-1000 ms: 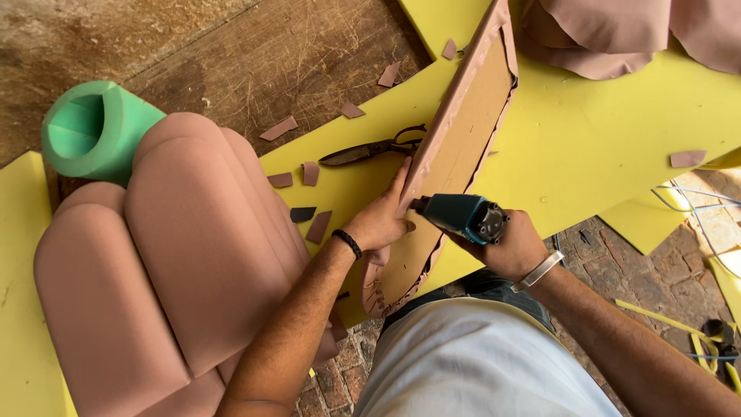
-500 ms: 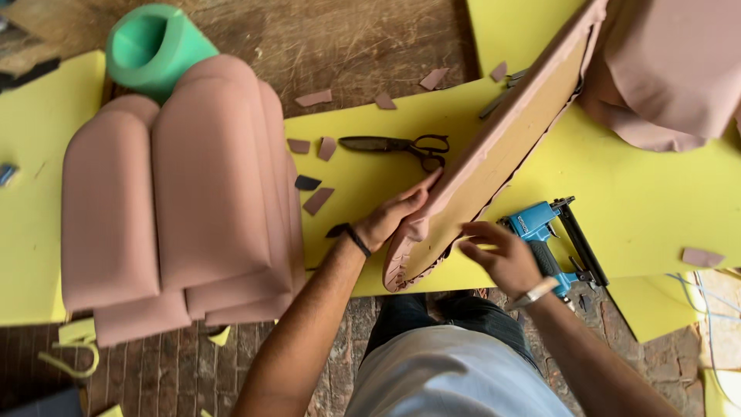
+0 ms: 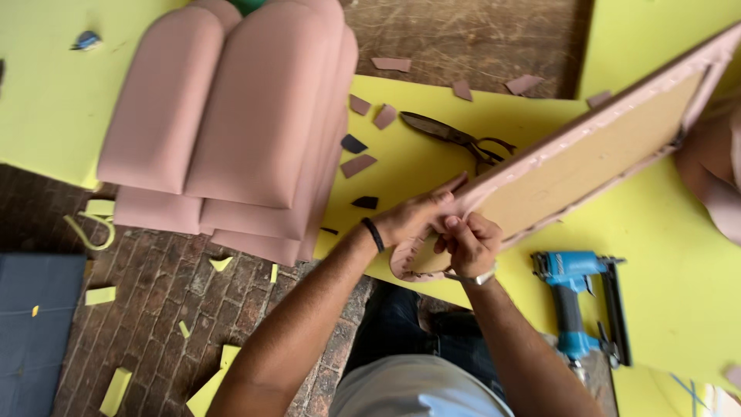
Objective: The person staples pink fabric onto a wooden board using a pneumatic staple gun, trims excess fabric with scissors, and smooths the material over the board. The person repeats this process on multiple sections of the board.
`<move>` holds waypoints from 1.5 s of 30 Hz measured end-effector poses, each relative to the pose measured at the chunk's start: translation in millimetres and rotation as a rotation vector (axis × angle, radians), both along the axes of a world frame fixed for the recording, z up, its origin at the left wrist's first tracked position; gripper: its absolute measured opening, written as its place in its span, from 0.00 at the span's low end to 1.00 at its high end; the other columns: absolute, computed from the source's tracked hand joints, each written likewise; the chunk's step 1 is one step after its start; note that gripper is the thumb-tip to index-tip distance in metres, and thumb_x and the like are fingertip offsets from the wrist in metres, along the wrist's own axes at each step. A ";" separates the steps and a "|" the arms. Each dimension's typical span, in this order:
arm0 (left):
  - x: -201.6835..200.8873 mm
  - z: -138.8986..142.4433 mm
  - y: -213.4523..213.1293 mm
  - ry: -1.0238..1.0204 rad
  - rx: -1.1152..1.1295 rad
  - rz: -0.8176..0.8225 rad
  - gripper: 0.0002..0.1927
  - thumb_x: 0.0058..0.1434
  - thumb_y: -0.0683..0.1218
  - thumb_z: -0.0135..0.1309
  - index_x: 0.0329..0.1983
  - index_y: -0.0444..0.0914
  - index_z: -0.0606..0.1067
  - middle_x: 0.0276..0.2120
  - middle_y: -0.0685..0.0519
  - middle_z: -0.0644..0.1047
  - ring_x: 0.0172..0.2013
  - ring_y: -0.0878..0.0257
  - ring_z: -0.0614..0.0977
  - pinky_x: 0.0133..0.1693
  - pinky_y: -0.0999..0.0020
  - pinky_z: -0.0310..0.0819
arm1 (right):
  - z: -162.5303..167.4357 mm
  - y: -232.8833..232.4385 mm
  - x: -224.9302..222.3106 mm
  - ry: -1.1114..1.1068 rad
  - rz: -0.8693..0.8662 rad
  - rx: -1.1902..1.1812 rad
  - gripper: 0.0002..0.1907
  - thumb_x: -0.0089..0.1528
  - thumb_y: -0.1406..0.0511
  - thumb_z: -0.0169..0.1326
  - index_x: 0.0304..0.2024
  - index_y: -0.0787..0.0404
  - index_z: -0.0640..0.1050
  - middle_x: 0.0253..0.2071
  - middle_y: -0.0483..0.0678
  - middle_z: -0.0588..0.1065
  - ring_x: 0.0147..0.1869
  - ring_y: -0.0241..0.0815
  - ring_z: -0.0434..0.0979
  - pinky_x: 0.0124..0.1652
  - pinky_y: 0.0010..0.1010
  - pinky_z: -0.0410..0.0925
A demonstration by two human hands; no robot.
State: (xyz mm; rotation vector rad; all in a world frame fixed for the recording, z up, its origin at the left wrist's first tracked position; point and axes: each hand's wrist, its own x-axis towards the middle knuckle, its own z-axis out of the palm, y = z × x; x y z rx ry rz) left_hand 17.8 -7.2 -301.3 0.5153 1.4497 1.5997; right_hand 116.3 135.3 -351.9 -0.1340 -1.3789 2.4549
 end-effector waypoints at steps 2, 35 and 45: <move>8.5 0.2 -4.6 0.277 -0.082 0.144 0.38 0.76 0.66 0.38 0.76 0.36 0.60 0.58 0.45 0.76 0.51 0.64 0.81 0.51 0.68 0.79 | -10.4 -1.0 -7.0 0.011 0.001 0.040 0.16 0.67 0.68 0.56 0.24 0.67 0.73 0.21 0.52 0.73 0.18 0.39 0.71 0.19 0.31 0.68; 48.1 23.6 -3.0 0.656 -0.106 0.226 0.36 0.61 0.37 0.56 0.73 0.47 0.63 0.64 0.46 0.74 0.60 0.55 0.79 0.59 0.64 0.75 | -19.6 173.1 124.7 -1.055 -0.128 0.837 0.40 0.51 0.63 0.71 0.61 0.70 0.68 0.50 0.62 0.76 0.48 0.53 0.79 0.44 0.39 0.73; 51.1 34.7 0.2 0.702 -0.218 0.225 0.34 0.65 0.39 0.56 0.73 0.49 0.64 0.61 0.46 0.76 0.56 0.54 0.82 0.56 0.64 0.78 | 95.4 80.3 116.2 -0.438 -0.066 0.912 0.19 0.54 0.68 0.65 0.47 0.67 0.79 0.34 0.49 0.81 0.34 0.38 0.82 0.34 0.31 0.74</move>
